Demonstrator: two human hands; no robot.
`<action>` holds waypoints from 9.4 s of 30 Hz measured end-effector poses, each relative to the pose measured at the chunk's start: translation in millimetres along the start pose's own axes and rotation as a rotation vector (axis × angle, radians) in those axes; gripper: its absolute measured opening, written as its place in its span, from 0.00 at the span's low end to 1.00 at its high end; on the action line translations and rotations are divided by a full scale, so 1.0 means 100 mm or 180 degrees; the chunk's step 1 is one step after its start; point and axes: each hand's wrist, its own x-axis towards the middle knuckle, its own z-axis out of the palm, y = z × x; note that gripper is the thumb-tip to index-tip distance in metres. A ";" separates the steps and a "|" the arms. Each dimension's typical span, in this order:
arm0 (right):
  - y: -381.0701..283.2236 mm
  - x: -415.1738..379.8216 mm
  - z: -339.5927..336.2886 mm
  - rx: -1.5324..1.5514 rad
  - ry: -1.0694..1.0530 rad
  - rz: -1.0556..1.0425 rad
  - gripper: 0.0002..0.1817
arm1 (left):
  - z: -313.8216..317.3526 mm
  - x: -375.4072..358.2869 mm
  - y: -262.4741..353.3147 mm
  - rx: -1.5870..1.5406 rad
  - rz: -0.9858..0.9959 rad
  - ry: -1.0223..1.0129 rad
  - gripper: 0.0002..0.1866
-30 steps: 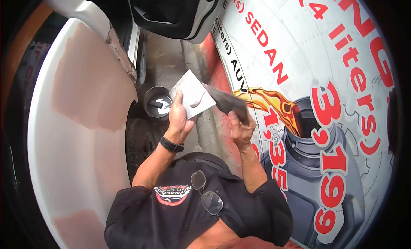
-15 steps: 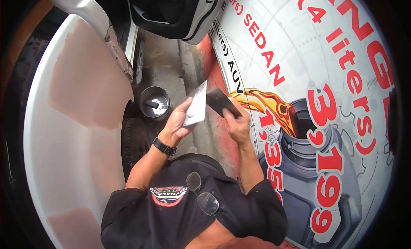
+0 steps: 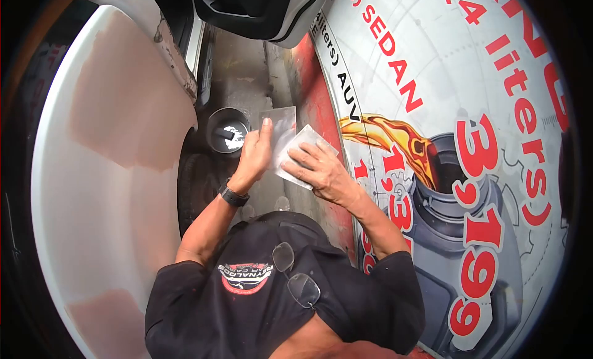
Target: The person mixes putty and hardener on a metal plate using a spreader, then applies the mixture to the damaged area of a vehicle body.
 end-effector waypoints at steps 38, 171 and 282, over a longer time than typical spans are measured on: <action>0.58 -0.23 0.06 0.3155 0.1921 0.3000 0.17 | 0.03 -0.19 0.01 -0.2749 -0.0155 0.0205 0.25; 0.62 0.13 0.35 0.0225 -0.0005 -0.0354 0.21 | 0.02 0.45 -0.19 -0.0148 0.0252 0.1286 0.33; 2.63 2.58 1.14 0.6498 -0.3455 0.1605 0.22 | -0.23 1.75 -0.01 -0.2688 0.1962 0.3913 0.30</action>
